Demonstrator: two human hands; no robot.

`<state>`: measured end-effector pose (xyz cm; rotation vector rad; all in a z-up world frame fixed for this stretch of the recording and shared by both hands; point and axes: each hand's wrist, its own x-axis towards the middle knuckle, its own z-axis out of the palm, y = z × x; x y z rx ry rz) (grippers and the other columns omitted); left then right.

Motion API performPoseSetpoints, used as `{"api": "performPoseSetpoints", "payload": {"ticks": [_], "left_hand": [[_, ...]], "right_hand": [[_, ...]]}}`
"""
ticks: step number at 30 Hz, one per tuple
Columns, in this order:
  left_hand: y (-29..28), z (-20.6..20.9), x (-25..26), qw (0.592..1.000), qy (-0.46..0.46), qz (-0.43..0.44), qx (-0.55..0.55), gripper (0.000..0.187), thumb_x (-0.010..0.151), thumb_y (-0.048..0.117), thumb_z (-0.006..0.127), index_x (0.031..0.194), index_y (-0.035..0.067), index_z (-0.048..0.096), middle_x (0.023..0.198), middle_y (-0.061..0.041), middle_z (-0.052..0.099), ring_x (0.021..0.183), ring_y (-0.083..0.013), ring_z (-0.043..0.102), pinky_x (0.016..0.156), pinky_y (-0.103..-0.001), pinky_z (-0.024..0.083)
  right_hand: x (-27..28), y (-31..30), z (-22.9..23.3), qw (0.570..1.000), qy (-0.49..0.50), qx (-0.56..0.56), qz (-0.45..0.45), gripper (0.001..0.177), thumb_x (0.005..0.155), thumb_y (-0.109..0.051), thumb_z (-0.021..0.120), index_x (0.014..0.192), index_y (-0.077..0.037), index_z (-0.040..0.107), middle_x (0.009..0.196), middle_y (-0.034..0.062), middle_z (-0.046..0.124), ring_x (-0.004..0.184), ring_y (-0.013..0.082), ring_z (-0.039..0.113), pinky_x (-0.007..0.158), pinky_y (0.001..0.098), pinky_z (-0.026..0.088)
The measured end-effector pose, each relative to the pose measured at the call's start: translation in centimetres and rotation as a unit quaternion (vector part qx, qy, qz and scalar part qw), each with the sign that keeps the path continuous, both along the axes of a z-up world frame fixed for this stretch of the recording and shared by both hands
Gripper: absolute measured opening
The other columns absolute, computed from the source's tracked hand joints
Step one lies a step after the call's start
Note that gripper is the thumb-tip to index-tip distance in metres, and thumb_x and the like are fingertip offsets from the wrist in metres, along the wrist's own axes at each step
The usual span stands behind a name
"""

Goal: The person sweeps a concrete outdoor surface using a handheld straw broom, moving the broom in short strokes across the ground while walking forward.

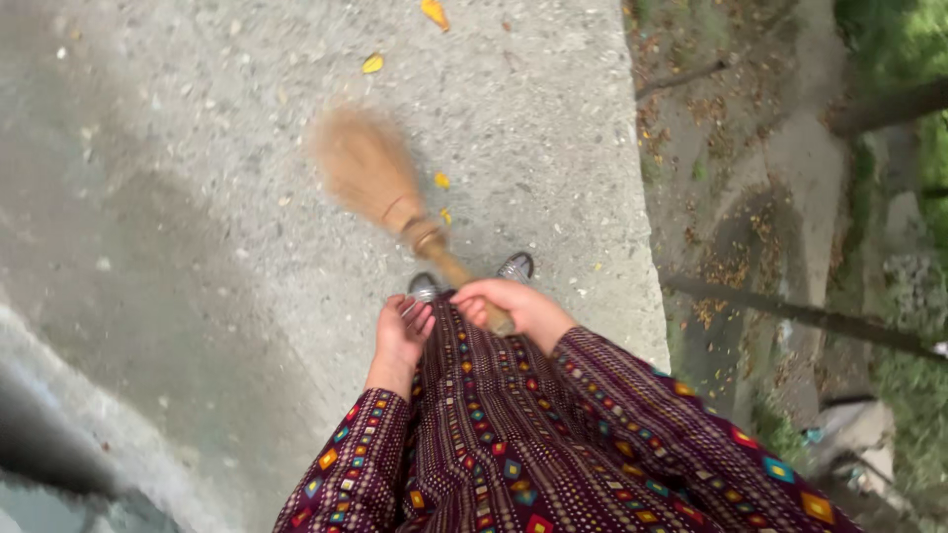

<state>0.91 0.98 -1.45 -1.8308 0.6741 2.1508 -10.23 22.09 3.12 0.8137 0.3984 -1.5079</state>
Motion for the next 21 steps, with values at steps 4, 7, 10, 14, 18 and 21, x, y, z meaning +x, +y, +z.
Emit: {"api": "performPoseSetpoints", "payload": {"ticks": [4, 7, 10, 14, 18, 21], "left_hand": [[0.4, -0.9, 1.2, 0.999, -0.019, 0.001, -0.042, 0.04, 0.097, 0.038, 0.056, 0.122, 0.006, 0.056, 0.115, -0.009, 0.06, 0.102, -0.022, 0.058, 0.095, -0.041, 0.049], [0.1, -1.1, 1.2, 0.999, 0.007, 0.004, -0.054, 0.038, 0.094, 0.037, 0.054, 0.117, 0.008, 0.061, 0.114, -0.007, 0.063, 0.103, -0.0208, 0.059, 0.094, -0.041, 0.05], [0.0, -1.3, 0.7, 0.999, 0.028, 0.025, -0.035, 0.031, 0.095, 0.034, 0.058, 0.111, 0.006, 0.059, 0.11, -0.009, 0.059, 0.102, -0.025, 0.06, 0.094, -0.043, 0.053], [-0.6, -1.0, -1.0, 0.999, 0.037, 0.02, -0.016, 0.032, 0.095, 0.034, 0.056, 0.108, 0.006, 0.062, 0.111, -0.01, 0.062, 0.105, -0.0248, 0.061, 0.093, -0.042, 0.053], [-1.8, 0.0, -2.6, 0.995, 0.096, 0.026, 0.0, 0.03, 0.095, 0.032, 0.056, 0.108, 0.005, 0.061, 0.116, -0.012, 0.064, 0.11, -0.0271, 0.062, 0.097, -0.043, 0.052], [-3.2, 0.4, -4.0, 0.993, 0.116, 0.027, 0.008, 0.031, 0.095, 0.031, 0.056, 0.109, 0.004, 0.06, 0.119, -0.014, 0.064, 0.114, -0.0289, 0.063, 0.1, -0.045, 0.052]], "right_hand": [[0.8, -2.9, -2.5, 0.979, -0.184, -0.08, 0.043, 0.018, 0.099, -0.005, 0.061, 0.085, -0.006, 0.049, 0.069, -0.0037, 0.051, 0.052, 0.0027, 0.049, 0.044, 0.0149, 0.043], [-1.7, -0.7, -5.0, 0.947, -0.295, -0.121, 0.035, 0.028, 0.099, -0.007, 0.063, 0.075, -0.01, 0.05, 0.062, -0.0031, 0.051, 0.05, 0.0062, 0.05, 0.045, 0.0181, 0.044], [-7.0, 6.0, -5.3, 0.985, -0.169, 0.034, -0.018, 0.024, 0.096, -0.004, 0.065, 0.076, -0.011, 0.053, 0.062, -0.0028, 0.054, 0.049, 0.0067, 0.052, 0.043, 0.0192, 0.047], [-12.5, 12.3, -1.9, 0.98, -0.137, 0.096, -0.107, 0.018, 0.093, 0.003, 0.062, 0.082, -0.005, 0.052, 0.064, -0.0012, 0.055, 0.05, 0.0063, 0.053, 0.042, 0.0184, 0.049], [-8.7, 8.1, 1.9, 0.968, 0.131, 0.207, -0.044, 0.013, 0.088, 0.0, 0.062, 0.091, -0.002, 0.05, 0.063, -0.0025, 0.053, 0.047, 0.007, 0.051, 0.04, 0.0209, 0.047], [-4.6, 1.2, 5.3, 0.892, 0.277, 0.348, 0.075, 0.015, 0.088, 0.003, 0.061, 0.095, 0.001, 0.047, 0.06, 0.0013, 0.052, 0.045, 0.0121, 0.049, 0.04, 0.0282, 0.047]]}}
